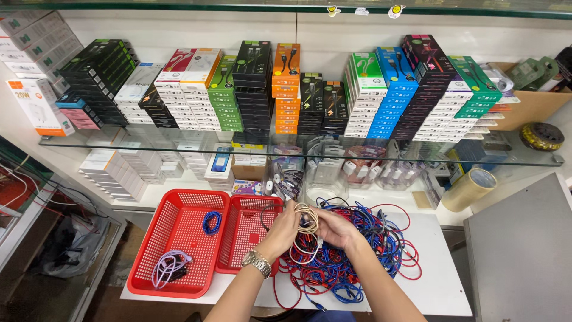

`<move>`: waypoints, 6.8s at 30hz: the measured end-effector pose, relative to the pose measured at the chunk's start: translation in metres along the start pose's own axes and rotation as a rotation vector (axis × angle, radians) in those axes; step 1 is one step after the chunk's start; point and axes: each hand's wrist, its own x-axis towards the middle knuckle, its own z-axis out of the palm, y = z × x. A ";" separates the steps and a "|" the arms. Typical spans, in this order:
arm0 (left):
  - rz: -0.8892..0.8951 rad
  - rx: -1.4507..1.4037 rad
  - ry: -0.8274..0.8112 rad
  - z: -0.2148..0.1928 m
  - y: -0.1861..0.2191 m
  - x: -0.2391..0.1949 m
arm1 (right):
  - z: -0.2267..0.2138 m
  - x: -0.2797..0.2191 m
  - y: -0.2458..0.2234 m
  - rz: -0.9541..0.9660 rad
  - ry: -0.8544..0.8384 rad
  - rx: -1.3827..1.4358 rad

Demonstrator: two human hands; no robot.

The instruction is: The person repeatedly picks tangled cables from a pile on a counter, untangles and coils each one by hand, and places the coiled cables into a red plastic basket. The person handles cables of various colors including purple, black, blue, and white throughout the clip.

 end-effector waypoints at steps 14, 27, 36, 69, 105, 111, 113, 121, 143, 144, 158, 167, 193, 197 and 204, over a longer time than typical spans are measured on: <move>0.038 0.437 0.233 -0.003 0.026 0.008 | 0.034 -0.011 -0.008 -0.139 0.048 -0.289; -0.172 0.353 0.423 -0.010 0.016 0.016 | 0.103 -0.043 -0.007 -0.630 0.498 -0.943; -0.120 0.003 0.456 0.014 0.036 0.008 | 0.123 -0.036 -0.008 -0.753 0.756 -1.268; -0.375 -0.499 0.195 0.000 -0.034 0.026 | 0.056 0.007 -0.019 -0.433 0.148 -0.680; -0.446 -0.538 0.756 -0.049 -0.101 -0.055 | 0.119 0.090 0.048 -0.394 0.082 -1.135; -0.472 -0.588 0.914 -0.081 -0.160 -0.112 | 0.159 0.138 0.110 -0.164 -0.005 -0.904; -0.540 -0.344 0.987 -0.102 -0.173 -0.138 | 0.171 0.154 0.130 -0.129 -0.035 -0.860; -0.616 0.156 1.001 -0.140 -0.205 -0.197 | 0.188 0.203 0.202 -0.047 -0.197 -1.316; -0.578 0.148 0.854 -0.177 -0.188 -0.191 | 0.193 0.253 0.250 -0.152 -0.217 -1.835; -0.550 0.112 0.883 -0.182 -0.178 -0.190 | 0.202 0.252 0.240 0.055 -0.180 -1.477; -0.347 0.113 0.758 -0.155 -0.104 -0.207 | 0.254 0.217 0.162 0.220 -0.252 -0.580; -0.296 -0.198 0.897 -0.191 -0.144 -0.172 | 0.274 0.180 0.091 0.107 -0.447 -0.767; -0.428 -0.908 0.577 -0.190 -0.152 -0.128 | 0.258 0.151 0.074 -0.208 -0.140 -1.210; -0.577 -0.592 0.687 -0.186 -0.180 -0.151 | 0.220 0.183 0.043 -0.298 0.165 -0.669; -0.620 -0.758 1.036 -0.175 -0.213 -0.163 | 0.173 0.194 0.018 -0.364 0.100 -0.196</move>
